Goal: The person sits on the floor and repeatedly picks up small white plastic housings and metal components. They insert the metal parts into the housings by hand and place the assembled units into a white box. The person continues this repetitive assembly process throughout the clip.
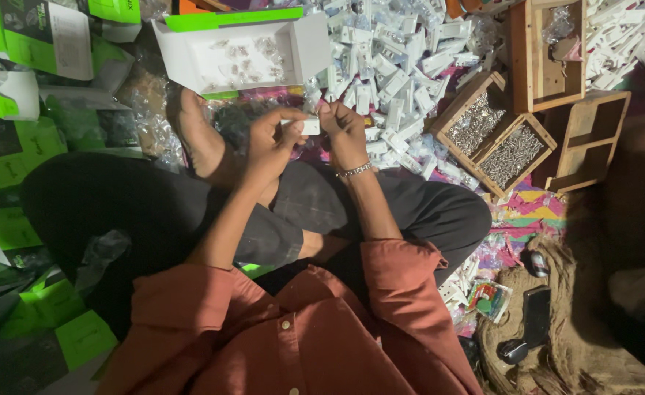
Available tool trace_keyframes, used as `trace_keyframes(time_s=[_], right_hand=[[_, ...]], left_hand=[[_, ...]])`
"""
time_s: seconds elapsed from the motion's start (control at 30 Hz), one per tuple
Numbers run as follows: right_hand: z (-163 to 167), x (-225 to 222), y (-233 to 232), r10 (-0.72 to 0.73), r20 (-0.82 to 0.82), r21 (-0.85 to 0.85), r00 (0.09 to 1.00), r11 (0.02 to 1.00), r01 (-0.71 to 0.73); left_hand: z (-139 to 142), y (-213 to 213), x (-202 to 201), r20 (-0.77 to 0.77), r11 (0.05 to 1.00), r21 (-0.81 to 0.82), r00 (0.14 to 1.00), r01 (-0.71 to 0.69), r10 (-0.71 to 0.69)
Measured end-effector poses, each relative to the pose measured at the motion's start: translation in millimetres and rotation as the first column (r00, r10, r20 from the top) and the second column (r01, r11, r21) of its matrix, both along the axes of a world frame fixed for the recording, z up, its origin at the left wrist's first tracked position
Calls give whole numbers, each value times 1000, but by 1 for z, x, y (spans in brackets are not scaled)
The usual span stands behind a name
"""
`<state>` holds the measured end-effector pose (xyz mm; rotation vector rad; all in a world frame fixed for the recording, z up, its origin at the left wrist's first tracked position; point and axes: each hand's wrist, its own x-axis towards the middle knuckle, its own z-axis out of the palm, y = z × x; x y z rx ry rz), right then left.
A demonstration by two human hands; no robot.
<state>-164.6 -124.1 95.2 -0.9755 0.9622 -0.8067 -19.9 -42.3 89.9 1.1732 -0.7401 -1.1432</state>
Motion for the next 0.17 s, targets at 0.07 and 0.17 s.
trace_keyframes(time_s=[0.07, 0.17], right_hand=[[5, 0, 3, 21, -98, -52, 995, 998, -26], [18, 5, 12, 55, -336, -372, 940, 910, -186]], left_hand=[[2, -3, 4, -32, 1000, 14, 999, 3, -3], [6, -3, 8, -204, 978, 209, 979, 19, 25]])
